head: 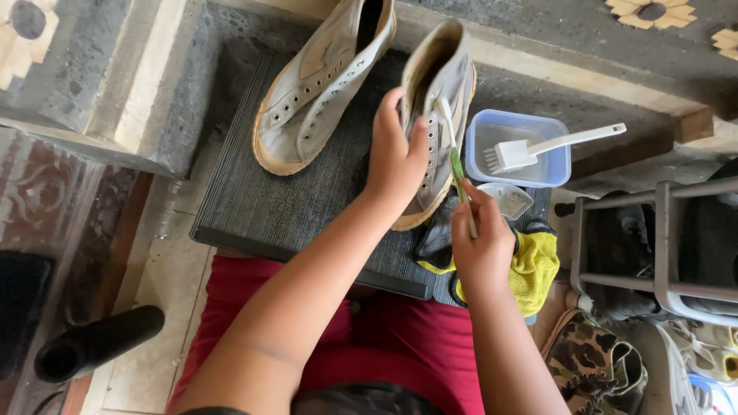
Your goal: Cleaning a pair of high-top sneakers using a toothbrush and soapy water
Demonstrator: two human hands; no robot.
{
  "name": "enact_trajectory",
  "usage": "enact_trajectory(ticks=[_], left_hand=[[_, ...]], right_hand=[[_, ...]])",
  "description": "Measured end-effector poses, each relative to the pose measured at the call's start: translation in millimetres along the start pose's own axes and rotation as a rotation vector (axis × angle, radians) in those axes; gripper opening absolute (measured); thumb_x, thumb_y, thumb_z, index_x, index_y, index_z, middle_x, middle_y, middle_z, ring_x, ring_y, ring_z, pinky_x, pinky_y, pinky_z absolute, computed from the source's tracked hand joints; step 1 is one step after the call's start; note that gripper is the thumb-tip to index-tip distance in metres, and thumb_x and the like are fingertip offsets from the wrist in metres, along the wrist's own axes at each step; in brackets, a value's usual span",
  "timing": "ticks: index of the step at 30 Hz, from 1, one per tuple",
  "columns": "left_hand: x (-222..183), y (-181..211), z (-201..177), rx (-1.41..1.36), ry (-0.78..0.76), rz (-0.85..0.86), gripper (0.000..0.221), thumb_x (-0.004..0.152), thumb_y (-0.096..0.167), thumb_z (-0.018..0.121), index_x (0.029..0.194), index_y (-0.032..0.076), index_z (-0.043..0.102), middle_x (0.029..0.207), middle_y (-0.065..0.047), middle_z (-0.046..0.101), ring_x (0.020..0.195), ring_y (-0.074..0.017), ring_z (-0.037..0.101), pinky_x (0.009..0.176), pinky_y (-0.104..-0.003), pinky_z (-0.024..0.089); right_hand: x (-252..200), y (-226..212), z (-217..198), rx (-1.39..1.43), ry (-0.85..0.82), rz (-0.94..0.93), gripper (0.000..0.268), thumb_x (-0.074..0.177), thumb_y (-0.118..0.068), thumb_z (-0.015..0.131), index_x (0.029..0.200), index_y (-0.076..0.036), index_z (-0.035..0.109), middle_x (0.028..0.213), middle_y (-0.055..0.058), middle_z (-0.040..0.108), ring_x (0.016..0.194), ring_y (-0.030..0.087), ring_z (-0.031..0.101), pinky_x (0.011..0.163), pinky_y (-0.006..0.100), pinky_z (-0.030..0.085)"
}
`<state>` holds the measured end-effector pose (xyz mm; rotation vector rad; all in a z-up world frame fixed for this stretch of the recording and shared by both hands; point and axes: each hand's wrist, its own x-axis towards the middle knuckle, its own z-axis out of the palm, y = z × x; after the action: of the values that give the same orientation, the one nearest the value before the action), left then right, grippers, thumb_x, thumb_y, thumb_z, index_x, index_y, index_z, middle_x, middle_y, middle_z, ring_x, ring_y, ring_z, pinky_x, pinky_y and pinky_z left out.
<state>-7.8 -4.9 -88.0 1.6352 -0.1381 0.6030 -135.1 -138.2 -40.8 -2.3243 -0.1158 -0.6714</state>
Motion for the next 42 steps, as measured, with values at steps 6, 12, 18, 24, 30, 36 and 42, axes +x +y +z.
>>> enact_trajectory(ticks=[6,12,18,24,30,36,42], left_hand=[[12.1,63.1,0.8,0.098,0.135,0.346,0.025,0.106,0.004,0.046,0.131,0.003,0.050,0.125,-0.016,0.055,0.114,-0.0311,0.061,0.100,-0.041,0.054],[19.4,32.5,2.5,0.124,-0.066,-0.263,0.047,0.104,0.010,0.047,0.149,-0.001,0.037,0.143,-0.018,0.059,0.133,-0.0275,0.057,0.115,-0.039,0.049],[35.2,12.0,-3.6,-0.050,-0.374,-0.383,0.035,0.103,0.025,0.052,0.132,0.009,0.063,0.128,-0.009,0.073,0.120,-0.0237,0.072,0.099,-0.033,0.062],[32.6,-14.0,6.4,-0.519,-0.262,-0.579,0.038,0.098,0.034,0.060,0.118,0.004,0.071,0.110,-0.003,0.074,0.103,-0.0093,0.063,0.092,-0.025,0.049],[28.7,-36.9,8.8,-0.892,-0.277,-0.619,0.032,0.103,0.017,0.058,0.127,-0.003,0.065,0.119,-0.015,0.073,0.113,-0.0215,0.069,0.100,-0.032,0.055],[25.2,-37.1,8.7,-0.805,-0.289,-0.638,0.021,0.103,0.021,0.058,0.109,0.005,0.069,0.078,0.008,0.053,0.071,-0.0020,0.045,0.065,-0.018,0.036],[28.5,-18.7,1.1,-0.753,-0.330,-0.690,0.032,0.103,0.023,0.052,0.120,0.000,0.067,0.112,-0.014,0.075,0.106,-0.0236,0.072,0.092,-0.035,0.058]], right_hand=[[-11.6,4.2,-10.2,-0.004,-0.279,0.059,0.042,0.102,-0.006,0.043,0.143,0.000,0.050,0.139,0.021,0.062,0.124,0.039,0.060,0.103,0.044,0.045],[-21.8,24.8,-12.1,0.039,-0.198,0.101,0.046,0.103,-0.004,0.038,0.148,0.000,0.047,0.137,0.017,0.065,0.092,0.029,0.064,0.087,0.041,0.048],[-14.2,32.7,-0.3,0.176,-0.226,0.087,0.050,0.107,-0.001,0.034,0.157,0.000,0.035,0.082,0.009,0.059,0.083,0.022,0.060,0.097,0.035,0.049],[11.9,27.9,24.4,-0.047,-0.418,0.074,0.072,0.097,-0.001,0.040,0.165,-0.017,0.023,0.109,0.018,0.055,0.092,0.044,0.054,0.070,0.053,0.043],[-21.5,30.6,33.5,-0.217,-0.502,0.054,0.074,0.098,-0.006,0.049,0.165,-0.017,0.021,0.092,0.020,0.058,0.061,0.047,0.053,0.049,0.058,0.040],[-36.2,28.9,35.3,-0.279,-0.514,0.147,0.074,0.098,-0.011,0.048,0.166,-0.017,0.020,0.092,0.020,0.060,0.064,0.049,0.056,0.052,0.061,0.041],[23.9,22.1,48.4,-0.257,-0.501,0.096,0.069,0.101,-0.015,0.045,0.165,-0.017,0.020,0.096,0.024,0.065,0.072,0.048,0.059,0.056,0.058,0.044]])
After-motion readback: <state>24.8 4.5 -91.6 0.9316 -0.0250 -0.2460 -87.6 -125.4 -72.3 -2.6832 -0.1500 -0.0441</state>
